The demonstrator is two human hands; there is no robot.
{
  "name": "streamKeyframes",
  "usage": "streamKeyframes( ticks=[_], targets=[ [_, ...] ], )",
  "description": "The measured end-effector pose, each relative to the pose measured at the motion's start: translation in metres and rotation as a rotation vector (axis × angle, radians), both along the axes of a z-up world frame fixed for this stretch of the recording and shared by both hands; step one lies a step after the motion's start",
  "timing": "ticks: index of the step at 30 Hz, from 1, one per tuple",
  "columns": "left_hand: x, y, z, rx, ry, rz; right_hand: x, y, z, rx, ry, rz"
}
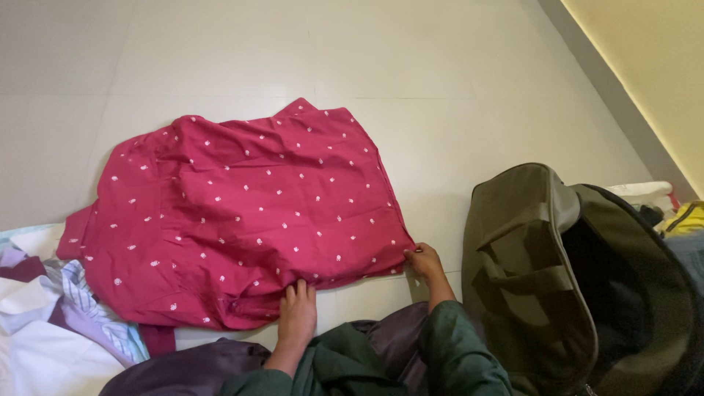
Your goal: The person fastens the buttons of a shirt and then folds it on the floor next to a pile of other shirts and a bag.
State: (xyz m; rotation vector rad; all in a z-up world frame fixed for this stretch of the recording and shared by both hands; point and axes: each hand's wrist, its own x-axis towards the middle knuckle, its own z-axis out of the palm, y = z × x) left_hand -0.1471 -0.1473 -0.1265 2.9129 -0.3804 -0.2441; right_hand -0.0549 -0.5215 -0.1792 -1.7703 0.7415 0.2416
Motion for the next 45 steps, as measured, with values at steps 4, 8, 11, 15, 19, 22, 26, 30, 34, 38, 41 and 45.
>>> streamKeyframes(
  ticks=[4,8,11,15,19,22,26,30,34,38,41,45],
  targets=[
    [0.010,0.005,-0.002,-0.019,-0.011,-0.045,0.003,-0.003,0.000,-0.118,-0.014,-0.044],
    [0.004,-0.002,0.011,-0.138,-0.172,-0.090,0.005,-0.008,0.000,-0.118,-0.068,-0.148],
    [-0.005,-0.002,0.025,-0.338,-0.145,-0.053,0.007,-0.013,0.002,-0.121,-0.091,-0.207],
    [-0.017,0.020,0.020,-0.675,0.086,-0.065,0.010,-0.017,0.004,-0.184,-0.085,-0.229],
    [-0.042,0.051,-0.012,-1.043,0.712,-0.250,0.009,-0.018,0.006,-0.251,-0.080,-0.255],
    [-0.062,0.070,-0.013,-1.015,1.052,-0.342,0.009,-0.023,0.010,-0.415,-0.025,-0.241],
    [-0.080,0.057,0.021,-0.884,1.139,-0.311,0.008,-0.034,0.014,-0.545,-0.028,-0.235],
    [-0.063,0.060,0.071,-0.775,1.077,-0.232,0.004,-0.034,0.016,-0.570,-0.030,-0.329],
    [-0.020,0.076,0.098,-0.694,0.810,0.111,0.003,-0.027,0.017,-0.820,-0.141,-0.256],
    [0.046,0.111,0.080,-0.532,0.273,0.112,0.009,-0.003,0.021,-1.005,-0.397,0.124],
    [0.082,0.143,0.056,-0.318,0.200,0.257,0.019,0.019,0.021,-0.935,-0.367,0.329],
    [0.093,0.173,0.025,-0.154,0.109,0.405,0.035,0.032,-0.001,-1.037,-0.406,0.497]
  ],
)
